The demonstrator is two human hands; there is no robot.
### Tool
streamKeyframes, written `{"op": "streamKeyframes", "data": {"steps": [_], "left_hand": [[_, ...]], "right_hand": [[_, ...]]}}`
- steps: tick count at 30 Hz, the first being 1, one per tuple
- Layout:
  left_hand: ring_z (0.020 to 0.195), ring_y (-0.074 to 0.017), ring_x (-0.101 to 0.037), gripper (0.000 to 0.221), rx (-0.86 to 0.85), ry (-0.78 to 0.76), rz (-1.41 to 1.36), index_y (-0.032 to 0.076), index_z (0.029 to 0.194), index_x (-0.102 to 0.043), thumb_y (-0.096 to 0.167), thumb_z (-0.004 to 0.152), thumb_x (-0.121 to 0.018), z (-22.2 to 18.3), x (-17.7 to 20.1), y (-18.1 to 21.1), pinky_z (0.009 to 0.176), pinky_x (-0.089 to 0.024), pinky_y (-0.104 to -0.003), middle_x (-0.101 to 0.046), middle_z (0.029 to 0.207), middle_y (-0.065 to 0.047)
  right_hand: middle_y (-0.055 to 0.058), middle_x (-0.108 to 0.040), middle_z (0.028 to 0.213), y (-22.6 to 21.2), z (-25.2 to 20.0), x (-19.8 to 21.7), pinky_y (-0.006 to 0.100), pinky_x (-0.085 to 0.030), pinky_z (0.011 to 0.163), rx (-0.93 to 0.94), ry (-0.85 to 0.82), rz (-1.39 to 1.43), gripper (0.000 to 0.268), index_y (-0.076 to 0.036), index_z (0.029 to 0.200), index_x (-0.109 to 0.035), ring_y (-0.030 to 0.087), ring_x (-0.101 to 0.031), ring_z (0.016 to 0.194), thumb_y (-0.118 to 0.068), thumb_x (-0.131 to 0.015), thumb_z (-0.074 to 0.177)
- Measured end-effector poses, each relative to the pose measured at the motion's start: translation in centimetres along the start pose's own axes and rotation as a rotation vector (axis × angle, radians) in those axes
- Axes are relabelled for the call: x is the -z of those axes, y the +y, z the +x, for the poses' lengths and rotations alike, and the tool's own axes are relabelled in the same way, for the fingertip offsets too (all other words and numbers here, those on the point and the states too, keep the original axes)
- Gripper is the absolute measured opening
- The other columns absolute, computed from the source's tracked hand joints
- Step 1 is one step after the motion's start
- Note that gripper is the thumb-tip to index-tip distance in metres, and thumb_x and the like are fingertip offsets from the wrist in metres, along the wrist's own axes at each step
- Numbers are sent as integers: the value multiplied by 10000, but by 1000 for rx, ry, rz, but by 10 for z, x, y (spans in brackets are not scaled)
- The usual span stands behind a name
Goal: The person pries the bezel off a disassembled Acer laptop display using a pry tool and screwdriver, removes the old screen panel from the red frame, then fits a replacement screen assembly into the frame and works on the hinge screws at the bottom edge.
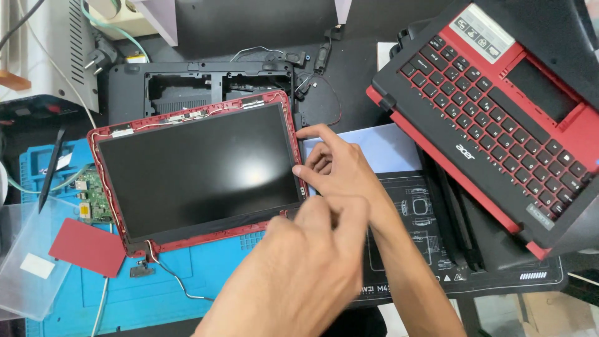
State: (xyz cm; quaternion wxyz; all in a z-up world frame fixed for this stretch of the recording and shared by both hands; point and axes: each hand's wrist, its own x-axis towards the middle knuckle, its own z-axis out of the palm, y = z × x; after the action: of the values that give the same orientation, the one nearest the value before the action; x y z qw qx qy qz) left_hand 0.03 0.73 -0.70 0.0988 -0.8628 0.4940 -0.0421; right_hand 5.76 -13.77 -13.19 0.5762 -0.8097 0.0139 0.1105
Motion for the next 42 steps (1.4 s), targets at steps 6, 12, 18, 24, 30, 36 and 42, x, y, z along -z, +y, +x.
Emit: {"op": "streamKeyframes", "data": {"steps": [6, 12, 18, 24, 30, 36, 42], "left_hand": [[764, -221, -576, 326, -103, -333, 53, -126, 904, -737, 177, 827, -646, 1, 5, -12, 467, -489, -279, -570, 880, -125], [825, -212, -598, 367, -11, -148, 31, -68, 969, -737, 229, 768, -656, -29, -13, -36, 567, -502, -326, -588, 909, -72], [899, -216, -618, 302, 69, 95, -92, 86, 965, -707, 236, 707, -659, -68, -20, -72, 637, -500, -341, -621, 975, -30], [815, -218, -613, 210, 431, 262, -300, 72, 982, -722, 174, 799, -742, -120, -35, -83, 661, -494, -355, -631, 898, -31], [719, -257, -646, 122, 811, 327, -548, 39, 905, -729, 77, 796, -768, -147, -60, -75, 638, -502, -371, -650, 781, -83], [717, -241, -655, 64, 897, 341, -652, 37, 881, -713, 74, 831, -728, -160, -80, -70, 639, -506, -346, -643, 772, -88], [698, -234, -649, 74, 906, 352, -717, 8, 828, -675, 65, 875, -686, -158, -88, -67, 637, -503, -342, -629, 739, -88]], "right_hand": [[23, -705, 731, 5, 0, 0, 249, -564, 631, 62, -9, 20, 475, -76, 1277, -608, 76, -667, 660, -93, -783, 837], [25, -705, 742, 1, -2, 1, 256, -569, 636, 77, -8, 20, 474, -72, 1289, -608, 79, -682, 667, -103, -779, 848], [37, -726, 826, -1, -3, 4, 254, -544, 639, 95, 160, -39, 297, -38, 1171, -704, 93, -666, 716, -109, -745, 886], [72, -757, 903, 5, -17, 21, 266, -592, 778, 87, -238, 344, 167, 33, 1030, -758, 132, -736, 854, -77, -695, 922], [109, -772, 918, -7, -24, 12, 289, -623, 770, 178, -329, 353, 216, 39, 1015, -776, 169, -767, 851, 43, -787, 799], [116, -800, 884, -6, -23, 4, 266, -614, 695, 164, -281, 278, 176, 32, 951, -799, 163, -772, 802, 51, -806, 777], [129, -794, 884, -3, -25, 1, 270, -609, 699, 204, -254, 279, 163, 35, 929, -792, 171, -768, 799, 65, -809, 769]]}}
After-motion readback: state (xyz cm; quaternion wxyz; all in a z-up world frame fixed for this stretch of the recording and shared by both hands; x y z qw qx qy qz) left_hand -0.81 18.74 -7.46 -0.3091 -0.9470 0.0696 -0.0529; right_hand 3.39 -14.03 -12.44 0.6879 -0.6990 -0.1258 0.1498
